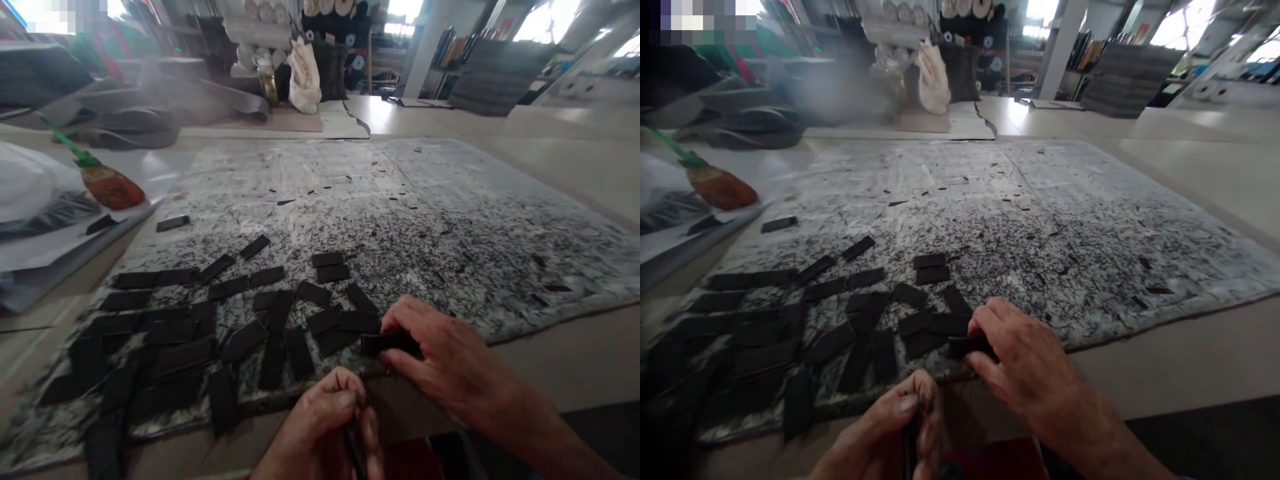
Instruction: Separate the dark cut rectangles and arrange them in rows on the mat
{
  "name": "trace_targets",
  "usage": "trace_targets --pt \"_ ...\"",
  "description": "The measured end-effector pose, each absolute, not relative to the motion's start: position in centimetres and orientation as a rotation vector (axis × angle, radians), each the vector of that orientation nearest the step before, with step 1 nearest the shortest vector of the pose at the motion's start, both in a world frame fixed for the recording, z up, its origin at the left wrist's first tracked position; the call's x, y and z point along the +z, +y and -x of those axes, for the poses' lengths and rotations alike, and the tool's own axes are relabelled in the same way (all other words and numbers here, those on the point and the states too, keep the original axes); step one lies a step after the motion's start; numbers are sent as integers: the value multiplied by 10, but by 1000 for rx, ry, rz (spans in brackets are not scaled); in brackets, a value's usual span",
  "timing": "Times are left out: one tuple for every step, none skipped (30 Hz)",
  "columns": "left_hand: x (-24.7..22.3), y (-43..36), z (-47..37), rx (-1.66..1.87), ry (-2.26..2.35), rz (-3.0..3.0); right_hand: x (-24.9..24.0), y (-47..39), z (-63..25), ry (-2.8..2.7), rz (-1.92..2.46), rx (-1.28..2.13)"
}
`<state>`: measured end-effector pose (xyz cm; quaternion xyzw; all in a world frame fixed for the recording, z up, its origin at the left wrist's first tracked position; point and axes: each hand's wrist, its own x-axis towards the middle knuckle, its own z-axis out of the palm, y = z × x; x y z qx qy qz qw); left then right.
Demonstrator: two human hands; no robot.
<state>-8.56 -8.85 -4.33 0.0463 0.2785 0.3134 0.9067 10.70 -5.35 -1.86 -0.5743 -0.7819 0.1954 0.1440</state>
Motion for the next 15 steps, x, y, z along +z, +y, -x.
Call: trace_targets --pt "-45 -88 85 649 568 -97 -17 -53 -107 -2238 1663 583" --pt "-45 -88 86 647 564 -95 -15 -53 -107 -2223 1675 611" --pt "-46 -88 86 642 564 -90 -12 -53 -107 -2211 1685 653" --pt "-46 -87 87 633 568 -84 -9 -52 -107 -2200 1688 702" --pt "-46 -87 87 624 570 -81 -6 -51 -107 -2189 1686 756" --pt "-46 -86 87 621 559 -90 -4 -50 -107 -2179 1678 800" --pt "-47 -85 88 617 542 -101 -3 -48 -106 -2173 1663 826" --pt "-47 -85 88 610 523 -112 -3 -46 -106 -2175 1638 824" --pt "-47 -84 88 604 508 -111 -3 -43 -104 -2191 1605 791" --pt "-47 -84 88 601 501 -101 -5 -40 -102 -2221 1569 733" --pt "-47 -84 88 602 499 -90 -8 -37 -100 -2258 1532 660" --pt "-47 -84 88 606 503 -81 -10 -34 -98 -2298 1503 587" --pt "-47 -85 89 611 507 -75 -13 -32 -95 -2338 1489 531" --pt "-46 -85 89 613 502 -83 -14 -29 -93 -2369 1491 494" --pt "-46 -86 89 613 492 -100 -15 -27 -91 -2386 1500 476"
